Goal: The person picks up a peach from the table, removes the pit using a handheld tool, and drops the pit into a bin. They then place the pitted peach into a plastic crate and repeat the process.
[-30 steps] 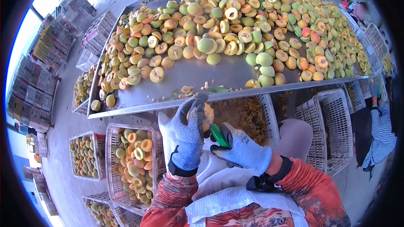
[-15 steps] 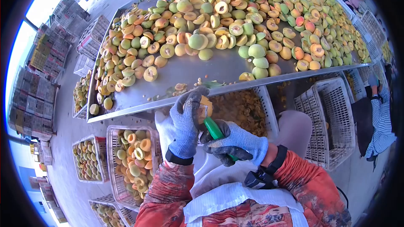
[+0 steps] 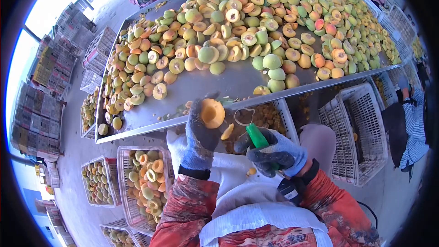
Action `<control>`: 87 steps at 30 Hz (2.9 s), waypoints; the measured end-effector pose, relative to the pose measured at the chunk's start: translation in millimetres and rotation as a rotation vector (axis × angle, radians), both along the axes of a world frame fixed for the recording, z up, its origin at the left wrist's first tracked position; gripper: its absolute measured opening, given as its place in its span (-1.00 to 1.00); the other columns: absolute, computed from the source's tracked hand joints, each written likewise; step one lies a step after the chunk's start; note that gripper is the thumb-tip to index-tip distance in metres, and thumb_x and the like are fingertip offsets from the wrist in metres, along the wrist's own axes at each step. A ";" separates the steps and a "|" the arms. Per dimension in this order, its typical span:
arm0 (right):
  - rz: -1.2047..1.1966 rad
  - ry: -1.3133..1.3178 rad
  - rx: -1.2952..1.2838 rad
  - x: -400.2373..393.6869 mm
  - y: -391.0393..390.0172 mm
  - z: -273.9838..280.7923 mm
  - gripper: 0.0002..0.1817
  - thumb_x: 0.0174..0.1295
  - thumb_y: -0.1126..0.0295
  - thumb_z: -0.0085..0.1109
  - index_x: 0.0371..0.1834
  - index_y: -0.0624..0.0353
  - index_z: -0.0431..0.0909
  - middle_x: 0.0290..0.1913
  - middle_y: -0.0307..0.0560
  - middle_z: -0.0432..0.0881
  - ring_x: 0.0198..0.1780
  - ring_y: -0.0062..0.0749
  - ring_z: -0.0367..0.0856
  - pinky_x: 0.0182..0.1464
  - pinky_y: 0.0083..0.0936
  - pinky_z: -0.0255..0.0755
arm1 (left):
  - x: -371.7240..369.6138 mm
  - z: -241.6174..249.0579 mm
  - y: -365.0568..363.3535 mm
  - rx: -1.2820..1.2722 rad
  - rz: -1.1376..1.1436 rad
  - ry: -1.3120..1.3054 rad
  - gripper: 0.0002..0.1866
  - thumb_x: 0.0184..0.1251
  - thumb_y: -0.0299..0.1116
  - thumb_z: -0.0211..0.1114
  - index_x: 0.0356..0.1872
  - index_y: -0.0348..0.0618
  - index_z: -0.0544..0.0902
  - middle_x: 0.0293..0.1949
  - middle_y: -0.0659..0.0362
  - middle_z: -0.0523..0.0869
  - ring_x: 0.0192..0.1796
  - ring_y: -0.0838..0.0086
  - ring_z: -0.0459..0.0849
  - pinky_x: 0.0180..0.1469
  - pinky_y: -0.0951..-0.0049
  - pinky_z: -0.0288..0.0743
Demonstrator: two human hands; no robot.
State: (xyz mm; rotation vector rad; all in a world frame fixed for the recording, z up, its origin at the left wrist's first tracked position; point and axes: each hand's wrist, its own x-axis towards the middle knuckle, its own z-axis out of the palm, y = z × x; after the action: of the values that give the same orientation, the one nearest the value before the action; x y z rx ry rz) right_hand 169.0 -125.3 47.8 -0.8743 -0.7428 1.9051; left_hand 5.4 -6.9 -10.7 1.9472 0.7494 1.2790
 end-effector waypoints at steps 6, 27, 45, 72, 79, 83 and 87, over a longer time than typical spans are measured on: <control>-0.438 -0.720 0.268 4.3 -5.3 -83.7 -0.70 0.19 0.30 0.19 -0.10 0.20 0.41 -0.40 -0.17 0.52 -0.57 -0.51 0.49 -0.52 -0.57 0.40 | -12.5 -17.1 1.3 -1.308 -0.448 -0.862 -0.53 0.21 -0.29 0.17 0.14 -0.18 0.36 -0.04 0.05 0.57 0.07 0.16 0.53 0.14 0.25 0.46; -0.230 -1.737 0.706 -50.5 5.3 -74.8 -0.46 0.07 0.34 0.11 0.18 0.21 0.29 -0.33 0.03 0.52 -0.40 -0.17 0.58 -0.35 -0.29 0.42 | -10.6 -64.8 -5.1 -1.008 -0.136 -0.475 -0.62 0.35 -0.20 0.04 0.05 -0.24 0.37 -0.06 -0.05 0.58 0.01 0.14 0.57 0.13 0.18 0.43; -0.375 -1.072 0.576 -48.4 21.6 -71.3 -0.46 0.00 0.34 0.26 0.11 0.11 0.39 -0.19 0.12 0.59 -0.23 -0.04 0.60 -0.25 -0.28 0.48 | -109.2 -8.1 16.6 -1.094 0.169 -0.667 -0.46 0.34 0.03 -0.10 -0.03 -0.29 0.50 -0.28 -0.06 0.68 -0.48 0.14 0.68 -0.55 0.32 0.56; 0.088 -1.588 0.319 2.9 1.8 -112.8 -0.46 0.06 0.19 0.25 0.09 0.20 0.40 -0.26 0.09 0.62 -0.31 -0.07 0.63 -0.30 -0.29 0.49 | -73.2 -32.2 96.2 -1.163 -0.072 -0.798 -0.52 0.13 -0.31 0.20 0.11 -0.18 0.41 -0.15 0.07 0.62 -0.25 0.29 0.67 -0.39 0.39 0.60; -0.202 -1.437 0.700 -42.3 28.9 -43.4 -0.47 0.04 0.10 0.26 0.00 0.21 0.44 -0.39 0.04 0.61 -0.41 -0.12 0.62 -0.40 -0.32 0.47 | -35.2 -15.2 10.5 -1.208 -0.222 -0.829 -0.55 0.21 -0.24 0.14 0.07 -0.29 0.44 -0.03 0.01 0.57 -0.09 0.27 0.62 -0.12 0.31 0.59; -0.293 -1.581 0.798 -42.5 22.9 -42.4 -0.48 0.00 0.11 0.29 -0.04 0.23 0.47 -0.45 0.01 0.58 -0.50 -0.18 0.60 -0.49 -0.33 0.44 | -26.5 -15.3 -7.2 -0.847 -0.122 -0.557 -0.56 0.27 -0.20 0.11 0.08 -0.27 0.46 0.00 0.01 0.57 -0.01 0.22 0.60 0.03 0.27 0.53; -0.348 -1.646 0.823 -42.6 12.9 -38.8 -0.48 -0.02 0.12 0.29 -0.04 0.22 0.47 -0.50 -0.03 0.55 -0.55 -0.19 0.57 -0.51 -0.34 0.42 | -21.6 14.0 -17.8 -0.996 -0.197 -0.655 -0.57 0.31 -0.22 0.07 0.09 -0.31 0.44 0.04 0.01 0.54 0.01 0.25 0.58 0.07 0.28 0.50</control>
State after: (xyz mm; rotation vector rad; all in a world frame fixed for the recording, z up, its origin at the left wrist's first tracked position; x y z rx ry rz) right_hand 126.4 -112.4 9.0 -1.7085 -1.8938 0.0892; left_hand -16.2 -24.7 3.3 0.7209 0.6368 1.0187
